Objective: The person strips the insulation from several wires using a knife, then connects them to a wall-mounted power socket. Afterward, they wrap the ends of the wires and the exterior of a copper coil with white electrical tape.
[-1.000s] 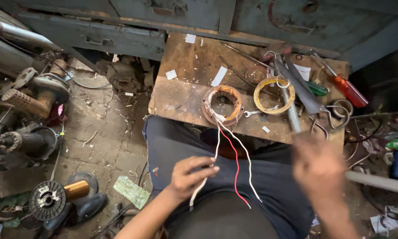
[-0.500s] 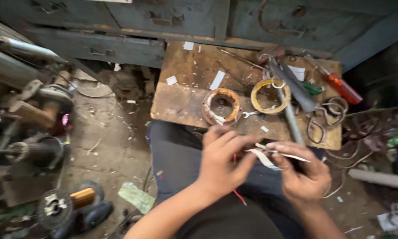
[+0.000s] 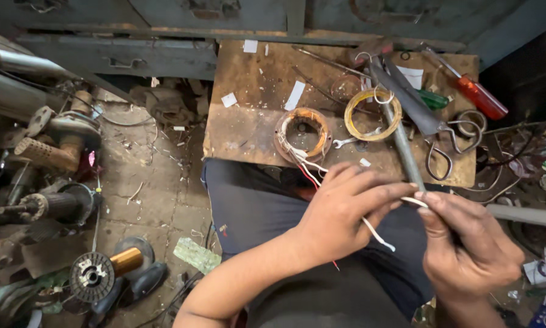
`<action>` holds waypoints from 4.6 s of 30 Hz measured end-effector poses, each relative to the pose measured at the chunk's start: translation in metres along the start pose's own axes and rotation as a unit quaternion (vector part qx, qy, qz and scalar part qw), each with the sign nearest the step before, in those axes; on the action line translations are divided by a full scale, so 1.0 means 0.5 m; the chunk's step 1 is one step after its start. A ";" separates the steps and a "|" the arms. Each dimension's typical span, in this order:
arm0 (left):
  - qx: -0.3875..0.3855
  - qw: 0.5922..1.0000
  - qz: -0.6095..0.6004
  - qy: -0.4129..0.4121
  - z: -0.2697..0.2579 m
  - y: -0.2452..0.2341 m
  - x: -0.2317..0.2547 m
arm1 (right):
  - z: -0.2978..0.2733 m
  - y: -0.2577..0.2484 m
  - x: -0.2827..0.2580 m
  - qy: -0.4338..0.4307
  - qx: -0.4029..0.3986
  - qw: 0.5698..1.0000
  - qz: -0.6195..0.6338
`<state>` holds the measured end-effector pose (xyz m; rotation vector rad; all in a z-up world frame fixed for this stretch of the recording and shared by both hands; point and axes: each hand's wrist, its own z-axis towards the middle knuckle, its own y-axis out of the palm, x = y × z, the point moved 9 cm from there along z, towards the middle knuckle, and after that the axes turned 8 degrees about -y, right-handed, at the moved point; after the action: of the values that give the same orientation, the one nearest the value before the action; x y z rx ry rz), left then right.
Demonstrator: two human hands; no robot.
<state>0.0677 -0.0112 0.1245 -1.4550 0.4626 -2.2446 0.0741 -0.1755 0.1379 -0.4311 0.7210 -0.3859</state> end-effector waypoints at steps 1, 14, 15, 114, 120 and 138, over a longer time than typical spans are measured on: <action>0.002 1.000 0.002 0.000 0.001 -0.001 0.000 | -0.002 -0.002 -0.002 -0.007 -0.008 1.000 0.001; 0.089 0.995 0.011 -0.044 -0.018 -0.089 0.015 | -0.008 0.121 0.037 0.038 -0.071 0.964 0.252; 0.084 0.994 -0.009 -0.062 -0.024 -0.092 0.006 | -0.005 0.137 0.024 0.006 -0.103 0.969 0.224; 0.162 0.930 0.047 -0.325 0.008 -0.357 -0.586 | 0.421 0.775 -0.101 0.019 -0.190 0.931 0.312; 0.207 0.876 0.085 -0.427 -0.036 -0.351 -0.538 | 0.428 0.795 -0.132 -0.031 -0.176 0.945 0.275; 0.476 0.824 -0.072 -0.298 -0.093 -0.501 -0.571 | 0.402 0.905 -0.145 -0.005 -0.187 0.952 0.242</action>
<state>0.0864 0.3529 0.0078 -1.4660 -0.8757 -1.5187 0.2501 0.2900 0.0851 -0.5918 0.8644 0.2222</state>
